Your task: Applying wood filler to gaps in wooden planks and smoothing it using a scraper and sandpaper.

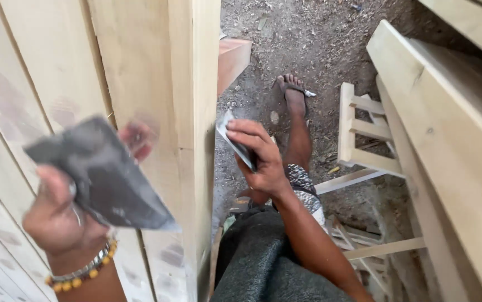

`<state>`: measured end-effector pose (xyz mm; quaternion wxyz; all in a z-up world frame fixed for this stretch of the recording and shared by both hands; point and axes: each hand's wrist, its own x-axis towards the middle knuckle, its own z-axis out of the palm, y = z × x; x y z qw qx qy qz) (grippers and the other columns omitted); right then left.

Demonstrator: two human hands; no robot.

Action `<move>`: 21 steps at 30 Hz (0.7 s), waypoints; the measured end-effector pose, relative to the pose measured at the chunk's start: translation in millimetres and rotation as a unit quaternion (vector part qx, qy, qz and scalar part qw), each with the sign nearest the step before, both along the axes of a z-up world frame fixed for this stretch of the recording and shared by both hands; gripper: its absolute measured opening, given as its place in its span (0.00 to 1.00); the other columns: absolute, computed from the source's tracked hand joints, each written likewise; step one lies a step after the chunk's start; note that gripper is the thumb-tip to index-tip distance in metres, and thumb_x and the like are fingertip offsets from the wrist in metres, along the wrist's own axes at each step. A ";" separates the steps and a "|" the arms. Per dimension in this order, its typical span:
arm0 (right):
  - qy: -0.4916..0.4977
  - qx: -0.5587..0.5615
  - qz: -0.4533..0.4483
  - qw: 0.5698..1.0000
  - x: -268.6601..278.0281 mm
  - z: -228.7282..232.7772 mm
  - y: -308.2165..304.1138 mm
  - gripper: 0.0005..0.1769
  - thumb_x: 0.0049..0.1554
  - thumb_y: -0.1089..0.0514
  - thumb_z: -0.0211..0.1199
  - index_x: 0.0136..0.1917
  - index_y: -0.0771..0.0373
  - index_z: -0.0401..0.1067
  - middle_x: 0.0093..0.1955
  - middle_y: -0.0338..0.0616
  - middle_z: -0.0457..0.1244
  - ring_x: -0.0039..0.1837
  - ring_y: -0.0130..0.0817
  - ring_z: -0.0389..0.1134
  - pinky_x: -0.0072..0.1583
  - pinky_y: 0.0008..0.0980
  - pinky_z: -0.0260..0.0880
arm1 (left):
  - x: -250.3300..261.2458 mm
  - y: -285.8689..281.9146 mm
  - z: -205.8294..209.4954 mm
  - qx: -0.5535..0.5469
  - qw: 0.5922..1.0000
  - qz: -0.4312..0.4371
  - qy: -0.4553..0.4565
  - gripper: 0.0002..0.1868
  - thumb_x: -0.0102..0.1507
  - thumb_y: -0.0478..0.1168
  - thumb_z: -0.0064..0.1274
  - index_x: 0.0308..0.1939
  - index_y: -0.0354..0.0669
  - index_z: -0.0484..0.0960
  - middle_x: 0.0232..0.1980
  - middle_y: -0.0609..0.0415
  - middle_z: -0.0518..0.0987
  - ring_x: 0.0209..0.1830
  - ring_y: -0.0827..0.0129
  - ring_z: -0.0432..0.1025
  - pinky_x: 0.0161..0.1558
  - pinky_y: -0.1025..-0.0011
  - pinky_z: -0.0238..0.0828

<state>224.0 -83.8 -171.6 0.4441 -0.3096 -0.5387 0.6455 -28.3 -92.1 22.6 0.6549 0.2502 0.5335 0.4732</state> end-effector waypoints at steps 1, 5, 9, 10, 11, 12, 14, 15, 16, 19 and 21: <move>0.001 0.001 -0.006 1.000 -11.0 4.3 -3.4 0.28 0.56 0.72 0.61 0.68 0.56 0.70 0.70 0.44 0.63 0.76 0.42 0.64 0.80 0.46 0.62 | -2.9 -23.1 5.0 0.001 1.000 -0.006 0.001 0.34 0.78 0.58 0.41 0.73 0.30 0.65 0.70 0.24 0.65 0.75 0.39 0.55 0.83 0.39 0.49; -0.060 0.051 -0.083 0.993 -20.8 3.0 -23.0 0.26 0.57 0.73 0.64 0.67 0.56 0.72 0.70 0.45 0.63 0.77 0.41 0.63 0.77 0.41 0.62 | -9.7 -93.3 5.2 -0.062 0.985 0.163 0.006 0.34 0.76 0.62 0.35 0.76 0.42 0.63 0.75 0.23 0.63 0.82 0.31 0.55 0.84 0.36 0.45; -0.021 0.052 0.051 0.997 15.5 -12.6 -8.4 0.34 0.48 0.78 0.58 0.65 0.57 0.75 0.69 0.44 0.67 0.76 0.42 0.65 0.83 0.47 0.59 | -7.6 -111.2 -12.5 -0.089 0.972 0.217 0.016 0.39 0.73 0.66 0.34 0.80 0.45 0.64 0.73 0.28 0.64 0.80 0.32 0.56 0.81 0.35 0.49; -0.023 0.057 0.050 0.997 13.8 -5.7 1.3 0.34 0.48 0.78 0.58 0.65 0.57 0.75 0.69 0.44 0.67 0.76 0.42 0.65 0.83 0.47 0.59 | -5.9 -111.4 -12.6 -0.085 0.973 0.216 0.014 0.39 0.73 0.66 0.34 0.80 0.45 0.64 0.73 0.28 0.64 0.80 0.32 0.56 0.81 0.35 0.49; -0.043 0.022 0.019 0.999 11.1 2.1 11.7 0.35 0.48 0.78 0.56 0.66 0.58 0.73 0.70 0.46 0.65 0.75 0.42 0.66 0.81 0.44 0.62 | -5.2 -110.9 -11.9 -0.087 0.968 0.235 -0.012 0.39 0.72 0.65 0.34 0.79 0.44 0.64 0.72 0.28 0.65 0.79 0.32 0.57 0.79 0.35 0.50; -0.059 -0.012 -0.012 0.998 4.4 9.8 23.5 0.36 0.47 0.79 0.54 0.67 0.60 0.72 0.71 0.47 0.64 0.75 0.42 0.66 0.78 0.40 0.64 | -7.1 -109.0 -9.5 -0.088 0.963 0.253 -0.033 0.39 0.71 0.64 0.34 0.78 0.44 0.65 0.72 0.27 0.67 0.77 0.31 0.58 0.77 0.35 0.50; -0.059 0.001 -0.002 0.998 2.1 9.1 17.3 0.37 0.45 0.79 0.52 0.67 0.61 0.72 0.70 0.48 0.64 0.74 0.43 0.66 0.78 0.41 0.64 | -7.4 -106.5 -5.8 -0.089 0.952 0.285 -0.067 0.39 0.69 0.63 0.34 0.76 0.43 0.66 0.70 0.26 0.68 0.75 0.31 0.60 0.74 0.35 0.52; -0.062 0.007 0.009 0.998 2.5 7.5 13.0 0.38 0.43 0.80 0.51 0.66 0.62 0.73 0.69 0.49 0.64 0.74 0.44 0.66 0.77 0.42 0.64 | -5.7 -107.7 -5.4 -0.095 0.938 0.318 -0.102 0.39 0.66 0.61 0.35 0.75 0.42 0.67 0.69 0.25 0.70 0.72 0.31 0.61 0.71 0.35 0.53; -0.056 0.002 0.017 0.998 4.6 10.1 6.8 0.38 0.43 0.80 0.51 0.66 0.62 0.73 0.69 0.49 0.64 0.74 0.44 0.66 0.77 0.42 0.64 | -0.9 -103.2 -2.7 -0.098 0.935 0.326 -0.096 0.39 0.66 0.61 0.35 0.75 0.42 0.67 0.69 0.25 0.70 0.72 0.31 0.61 0.71 0.35 0.53; -0.039 0.029 0.063 0.997 12.9 13.8 -5.6 0.31 0.52 0.80 0.59 0.66 0.60 0.73 0.68 0.47 0.66 0.74 0.42 0.67 0.77 0.40 0.65 | 10.1 -98.6 -6.0 -0.090 0.979 0.163 0.081 0.39 0.72 0.69 0.39 0.70 0.39 0.71 0.71 0.34 0.65 0.75 0.38 0.59 0.74 0.38 0.54; -0.044 0.010 -0.001 0.999 1.1 11.0 4.5 0.34 0.48 0.80 0.53 0.65 0.61 0.73 0.68 0.49 0.65 0.74 0.43 0.67 0.75 0.38 0.67 | 6.2 -104.7 -9.3 -0.067 0.977 0.201 0.009 0.36 0.74 0.65 0.39 0.74 0.43 0.66 0.70 0.28 0.67 0.76 0.33 0.63 0.74 0.37 0.58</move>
